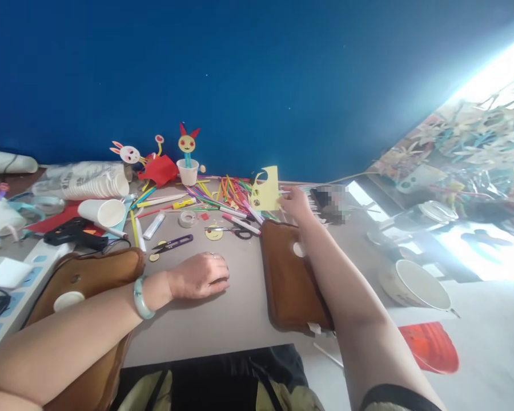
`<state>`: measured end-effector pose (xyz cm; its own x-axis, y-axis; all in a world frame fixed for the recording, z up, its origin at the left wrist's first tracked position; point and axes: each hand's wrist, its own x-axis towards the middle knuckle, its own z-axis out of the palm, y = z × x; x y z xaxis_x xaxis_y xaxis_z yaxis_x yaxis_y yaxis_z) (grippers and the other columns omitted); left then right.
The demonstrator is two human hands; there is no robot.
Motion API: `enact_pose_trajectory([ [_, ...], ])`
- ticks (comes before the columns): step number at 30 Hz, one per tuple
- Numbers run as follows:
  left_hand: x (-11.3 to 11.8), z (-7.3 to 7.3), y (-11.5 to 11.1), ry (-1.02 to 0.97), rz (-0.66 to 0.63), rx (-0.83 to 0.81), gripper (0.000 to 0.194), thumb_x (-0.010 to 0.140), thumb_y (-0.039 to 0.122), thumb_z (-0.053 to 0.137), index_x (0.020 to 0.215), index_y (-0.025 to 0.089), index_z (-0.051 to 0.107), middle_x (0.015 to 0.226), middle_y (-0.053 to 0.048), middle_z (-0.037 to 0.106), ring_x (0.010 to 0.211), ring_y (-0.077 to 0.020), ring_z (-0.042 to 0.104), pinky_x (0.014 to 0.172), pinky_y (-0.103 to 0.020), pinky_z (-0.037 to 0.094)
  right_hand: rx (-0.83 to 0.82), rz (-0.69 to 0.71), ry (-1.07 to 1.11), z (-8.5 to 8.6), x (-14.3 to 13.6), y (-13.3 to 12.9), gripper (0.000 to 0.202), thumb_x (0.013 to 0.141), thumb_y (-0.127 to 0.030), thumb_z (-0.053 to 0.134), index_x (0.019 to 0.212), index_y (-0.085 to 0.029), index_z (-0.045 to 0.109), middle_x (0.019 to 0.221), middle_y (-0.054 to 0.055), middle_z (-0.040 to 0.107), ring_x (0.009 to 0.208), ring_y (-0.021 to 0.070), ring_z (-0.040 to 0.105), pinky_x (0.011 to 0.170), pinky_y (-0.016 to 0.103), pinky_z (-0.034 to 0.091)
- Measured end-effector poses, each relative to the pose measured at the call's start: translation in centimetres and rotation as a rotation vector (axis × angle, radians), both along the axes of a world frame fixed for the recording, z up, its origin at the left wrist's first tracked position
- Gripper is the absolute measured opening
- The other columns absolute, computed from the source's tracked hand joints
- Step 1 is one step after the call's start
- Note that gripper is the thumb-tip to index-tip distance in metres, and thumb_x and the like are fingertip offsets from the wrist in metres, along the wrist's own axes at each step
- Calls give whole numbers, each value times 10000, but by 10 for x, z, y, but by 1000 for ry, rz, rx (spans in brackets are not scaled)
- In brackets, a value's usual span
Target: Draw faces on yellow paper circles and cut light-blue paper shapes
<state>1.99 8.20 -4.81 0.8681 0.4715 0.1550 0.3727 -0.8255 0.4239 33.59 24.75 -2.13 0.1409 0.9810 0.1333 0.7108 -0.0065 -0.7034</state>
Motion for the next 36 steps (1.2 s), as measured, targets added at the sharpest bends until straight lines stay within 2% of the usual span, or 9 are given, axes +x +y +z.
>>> enact_pose_trajectory([
  [8,1,-3,1,-5,-10,70,239,968,295,491,776,199,596,815,-34,623,809,-177,566,780,-309,417,133,43,135,16,-6,8,287,761,-312,535,996,-169,617,703,-2,584,562,111,494,581,268,443],
  [12,1,-6,2,-15,-14,88,236,963,288,497,770,198,600,798,-37,621,800,-180,565,779,-317,427,40,146,5,12,-10,13,167,770,-249,497,820,-161,630,643,-1,563,560,120,500,578,264,429],
  [16,1,-8,3,-12,-26,113,231,969,288,486,798,195,611,818,-41,635,810,-181,573,788,-322,432,-78,322,-231,6,-12,13,52,637,-133,585,598,-158,609,566,-6,534,589,139,494,618,276,415],
  [19,0,-8,3,-12,-36,119,232,966,291,491,793,193,611,816,-42,639,804,-183,574,782,-324,435,-98,429,-377,2,-17,13,151,592,-81,603,687,-162,687,705,23,628,708,172,541,702,283,431],
  [23,0,-4,4,-25,-27,100,223,951,273,508,779,191,624,806,-42,643,799,-183,582,774,-323,441,-103,504,-504,3,-25,17,237,625,-84,616,805,-173,742,874,65,688,884,224,582,813,302,444],
  [29,-1,1,5,-24,-12,55,212,930,236,515,762,190,637,788,-34,651,793,-176,596,746,-307,444,-119,534,-531,9,-30,16,261,611,-82,643,831,-183,741,924,60,705,886,223,599,810,301,439],
  [32,-1,-1,5,-24,0,54,213,931,245,508,778,191,648,792,-38,659,795,-180,604,750,-307,447,-123,499,-463,10,-30,12,198,579,-81,660,737,-187,716,839,38,693,839,208,591,780,287,426],
  [35,-1,-3,6,-26,22,31,215,935,258,506,796,189,655,818,-48,676,815,-184,623,760,-302,453,-116,427,-344,15,-30,8,42,634,-180,690,627,-176,649,663,22,618,733,190,559,711,287,412],
  [36,-1,-2,6,-31,30,16,217,937,263,505,803,187,658,828,-51,683,825,-185,630,769,-298,455,-116,408,-291,17,-30,5,105,669,-236,690,610,-176,627,619,14,584,690,178,542,682,287,406],
])
